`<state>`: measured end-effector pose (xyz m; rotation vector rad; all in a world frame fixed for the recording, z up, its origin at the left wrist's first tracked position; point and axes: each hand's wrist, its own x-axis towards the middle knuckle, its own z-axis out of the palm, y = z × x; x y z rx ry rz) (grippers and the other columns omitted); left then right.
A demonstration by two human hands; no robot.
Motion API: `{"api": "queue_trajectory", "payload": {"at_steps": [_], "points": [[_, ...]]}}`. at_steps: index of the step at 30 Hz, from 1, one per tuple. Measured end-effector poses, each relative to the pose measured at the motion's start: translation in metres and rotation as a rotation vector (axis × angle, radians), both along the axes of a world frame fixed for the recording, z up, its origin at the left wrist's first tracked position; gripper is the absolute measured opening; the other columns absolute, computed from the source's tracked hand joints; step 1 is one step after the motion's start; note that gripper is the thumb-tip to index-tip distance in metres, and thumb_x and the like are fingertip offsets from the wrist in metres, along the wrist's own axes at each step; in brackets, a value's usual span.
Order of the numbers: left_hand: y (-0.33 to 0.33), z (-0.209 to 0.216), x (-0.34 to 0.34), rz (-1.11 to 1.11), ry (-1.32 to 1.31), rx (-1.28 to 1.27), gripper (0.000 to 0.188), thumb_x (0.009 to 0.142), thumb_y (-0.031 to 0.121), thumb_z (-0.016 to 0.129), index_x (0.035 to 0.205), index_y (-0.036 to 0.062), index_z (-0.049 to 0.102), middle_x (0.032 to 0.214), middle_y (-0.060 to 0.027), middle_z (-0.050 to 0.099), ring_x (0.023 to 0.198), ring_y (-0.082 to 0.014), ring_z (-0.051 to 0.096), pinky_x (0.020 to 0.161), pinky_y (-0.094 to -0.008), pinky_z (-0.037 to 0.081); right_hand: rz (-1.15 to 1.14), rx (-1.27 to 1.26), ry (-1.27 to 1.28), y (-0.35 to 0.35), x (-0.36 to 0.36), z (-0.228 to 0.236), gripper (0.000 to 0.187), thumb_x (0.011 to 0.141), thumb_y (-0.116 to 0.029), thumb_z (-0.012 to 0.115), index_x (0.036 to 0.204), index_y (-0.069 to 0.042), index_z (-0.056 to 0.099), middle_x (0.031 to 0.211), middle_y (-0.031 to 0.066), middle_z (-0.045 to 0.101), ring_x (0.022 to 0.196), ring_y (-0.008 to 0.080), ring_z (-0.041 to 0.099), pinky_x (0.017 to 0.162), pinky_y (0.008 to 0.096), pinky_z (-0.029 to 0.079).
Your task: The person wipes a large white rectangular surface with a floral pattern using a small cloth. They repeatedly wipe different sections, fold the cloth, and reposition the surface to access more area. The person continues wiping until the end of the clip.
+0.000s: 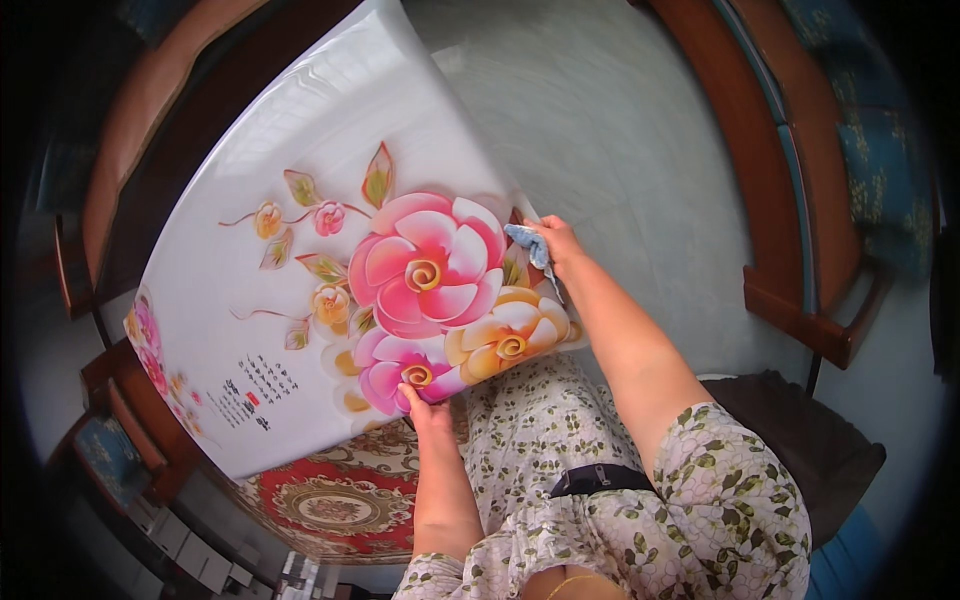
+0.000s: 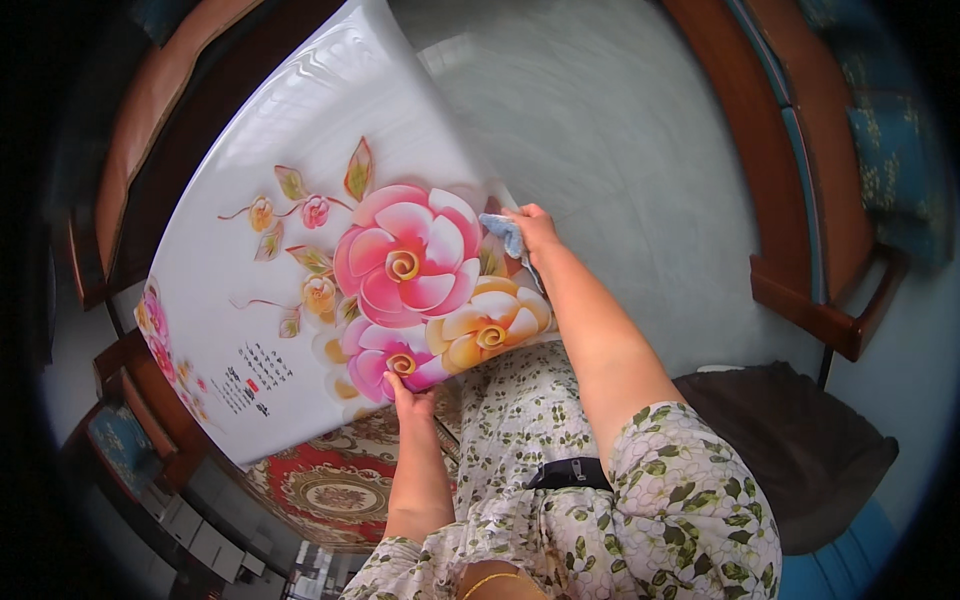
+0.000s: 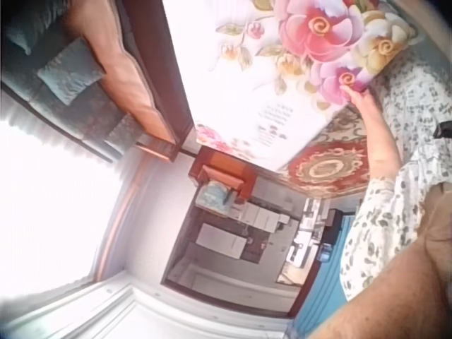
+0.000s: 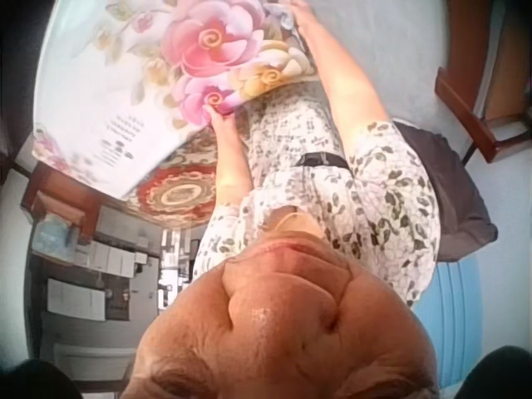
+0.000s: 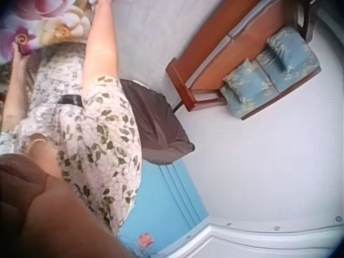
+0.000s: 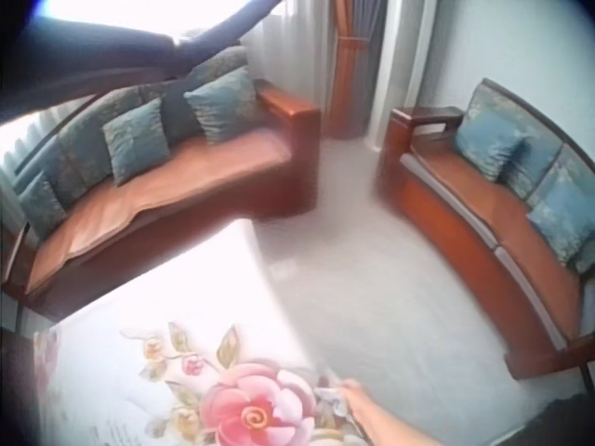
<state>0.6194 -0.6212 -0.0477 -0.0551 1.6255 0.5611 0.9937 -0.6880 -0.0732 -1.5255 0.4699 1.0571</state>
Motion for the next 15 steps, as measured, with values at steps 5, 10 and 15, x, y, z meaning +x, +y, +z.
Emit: {"api": "queue_trajectory", "payload": {"at_steps": [5, 10, 15], "points": [[0.002, 0.005, -0.003, -0.079, 0.049, -0.023, 0.071, 0.086, 0.060, 0.052, 0.137, 0.0133, 0.040, 0.139, -0.0075, 0.044, 0.126, -0.0296, 0.043, 0.099, -0.0546, 0.039, -0.030, -0.049, 0.049, 0.009, -0.002, 0.007, 0.022, 0.079, -0.021, 0.073, 0.088, -0.005, 0.061, 0.076, 0.0053, 0.064, 0.063, 0.0141, 0.059, 0.056, 0.0312, 0.048], [0.006, 0.084, 0.043, 0.029, 0.523, -0.238, 0.067, 0.092, 0.052, 0.050, 0.139, 0.0084, 0.035, 0.144, -0.0145, 0.035, 0.129, -0.0281, 0.039, 0.105, -0.0422, 0.034, 0.292, -0.450, -0.487, 0.001, 0.000, 0.007, 0.030, 0.080, -0.023, 0.067, 0.107, -0.011, 0.063, 0.098, 0.0061, 0.065, 0.090, 0.0232, 0.062, 0.078, 0.0354, 0.049], [0.020, 0.079, 0.029, -0.622, 0.717, 0.524, 0.065, 0.093, 0.033, 0.055, 0.142, 0.0022, 0.028, 0.145, -0.0204, 0.030, 0.132, -0.0300, 0.034, 0.108, -0.0398, 0.027, 0.468, -0.475, -0.895, 0.033, 0.016, 0.065, 0.036, 0.084, -0.026, 0.061, 0.118, -0.014, 0.059, 0.120, 0.0028, 0.058, 0.108, 0.0263, 0.054, 0.085, 0.0394, 0.048]]}}
